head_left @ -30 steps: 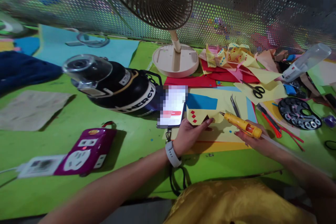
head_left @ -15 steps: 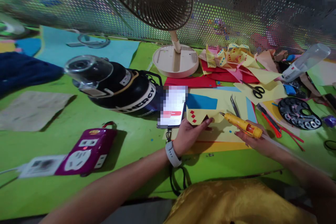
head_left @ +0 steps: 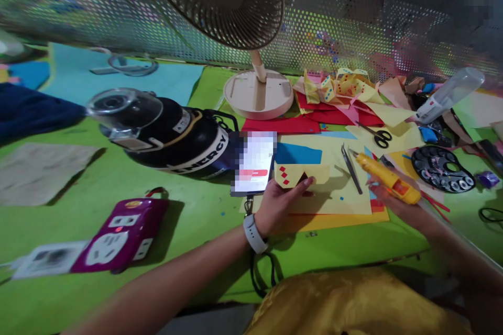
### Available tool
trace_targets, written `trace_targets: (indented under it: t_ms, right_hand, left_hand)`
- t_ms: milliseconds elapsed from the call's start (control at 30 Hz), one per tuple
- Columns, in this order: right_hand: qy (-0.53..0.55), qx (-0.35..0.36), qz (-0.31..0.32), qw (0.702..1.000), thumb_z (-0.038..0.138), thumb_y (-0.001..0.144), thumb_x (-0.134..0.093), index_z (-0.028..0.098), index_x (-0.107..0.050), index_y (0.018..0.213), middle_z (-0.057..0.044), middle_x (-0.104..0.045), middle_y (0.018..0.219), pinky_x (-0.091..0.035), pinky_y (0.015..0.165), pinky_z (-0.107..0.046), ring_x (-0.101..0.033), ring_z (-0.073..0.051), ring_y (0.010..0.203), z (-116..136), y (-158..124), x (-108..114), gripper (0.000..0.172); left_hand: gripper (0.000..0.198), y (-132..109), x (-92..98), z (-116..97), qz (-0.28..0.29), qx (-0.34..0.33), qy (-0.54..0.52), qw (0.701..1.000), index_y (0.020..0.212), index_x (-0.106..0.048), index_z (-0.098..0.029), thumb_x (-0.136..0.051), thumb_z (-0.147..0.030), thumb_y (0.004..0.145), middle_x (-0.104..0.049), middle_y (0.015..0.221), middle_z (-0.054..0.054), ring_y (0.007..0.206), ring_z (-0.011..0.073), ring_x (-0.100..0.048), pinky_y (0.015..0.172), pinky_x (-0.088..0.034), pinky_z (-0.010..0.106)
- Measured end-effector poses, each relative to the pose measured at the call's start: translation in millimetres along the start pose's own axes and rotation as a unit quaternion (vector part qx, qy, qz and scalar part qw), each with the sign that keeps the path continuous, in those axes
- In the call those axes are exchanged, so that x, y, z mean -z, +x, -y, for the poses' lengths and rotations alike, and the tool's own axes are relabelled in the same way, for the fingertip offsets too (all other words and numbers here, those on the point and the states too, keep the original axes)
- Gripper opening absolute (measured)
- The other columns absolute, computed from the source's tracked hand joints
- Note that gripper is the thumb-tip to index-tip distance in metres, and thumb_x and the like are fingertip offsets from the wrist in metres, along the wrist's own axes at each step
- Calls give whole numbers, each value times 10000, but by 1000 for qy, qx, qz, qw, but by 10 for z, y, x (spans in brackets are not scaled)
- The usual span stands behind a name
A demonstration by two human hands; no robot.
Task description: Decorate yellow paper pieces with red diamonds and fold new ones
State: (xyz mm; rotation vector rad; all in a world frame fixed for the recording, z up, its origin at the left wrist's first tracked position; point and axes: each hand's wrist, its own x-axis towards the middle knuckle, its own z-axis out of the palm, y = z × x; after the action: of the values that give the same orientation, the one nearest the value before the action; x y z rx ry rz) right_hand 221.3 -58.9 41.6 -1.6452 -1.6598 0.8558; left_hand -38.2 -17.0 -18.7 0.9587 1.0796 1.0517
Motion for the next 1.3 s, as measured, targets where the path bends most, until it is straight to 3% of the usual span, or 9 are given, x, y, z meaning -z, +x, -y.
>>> trace_targets:
  t_ms: [133,300,500,700,800,900,1033,1167,1300]
  right_hand:
    - [-132,94,-75,984,350,837,-617,249,-629,963,-78,-654,1009,-475,813,-327,-623,-232,927,-110,41,405,161]
    - [-319,187,-190,910,301,735,-637,208,-617,935,-88,-661,884,-521,667,-342,-636,-235,766,-785,-50,888,221]
    - [-438,89,-161,880,408,706,-622,209,-616,1076,-143,-650,1021,-528,806,-410,-639,-302,939,-1612,-299,1332,420]
    - [-440,71,-92,890,513,756,-578,190,-655,1021,-163,-641,1021,-530,821,-427,-642,-306,948,-1507,-351,1550,425]
    - [-447,106,-86,884,497,800,-575,191,-649,1029,-152,-656,1037,-523,827,-423,-647,-294,938,-1131,-339,1450,390]
    - [-389,153,-107,902,407,886,-527,183,-645,1001,-130,-682,985,-511,843,-369,-654,-247,925,-689,-228,1095,277]
    - [-346,158,76,922,426,919,-499,190,-619,1095,-94,-698,993,-508,775,-331,-666,-218,888,-252,106,422,318]
    - [-357,130,169,909,418,906,-508,170,-530,1251,-105,-702,1017,-485,701,-317,-664,-222,820,-118,458,-70,425]
    - [-355,128,185,908,188,835,-492,177,-484,1343,-112,-678,1108,-444,663,-273,-644,-205,847,-160,650,-206,508]
  left_hand:
    - [304,8,1,14,-6,5,-13,1000,843,-709,-148,-798,-382,671,-745,853,49,721,167,-692,634,-629,280]
    - [331,19,0,29,-15,22,-16,1000,833,-714,-140,-815,-390,641,-747,850,53,716,180,-693,639,-632,300]
    - [330,17,14,41,-19,24,-21,999,833,-717,-145,-826,-380,630,-743,870,54,749,188,-690,664,-627,312]
    - [343,29,23,52,-16,21,-25,999,838,-713,-141,-828,-387,628,-737,873,60,771,196,-684,667,-627,321]
    - [351,30,12,32,-20,30,-29,999,828,-711,-136,-835,-386,616,-734,861,56,740,177,-676,660,-626,307]
    - [354,24,1,11,-23,34,-22,999,815,-710,-131,-836,-392,611,-732,853,55,722,168,-669,651,-625,300]
    - [346,20,-8,11,-24,32,-24,999,815,-710,-137,-838,-382,607,-730,838,47,701,159,-665,629,-621,286]
    - [320,27,-21,14,-21,26,-31,999,817,-706,-146,-833,-362,618,-733,823,35,688,152,-671,613,-615,269]
    - [310,31,-27,14,-12,25,-37,999,815,-700,-146,-822,-362,629,-739,841,47,736,180,-695,627,-619,285]
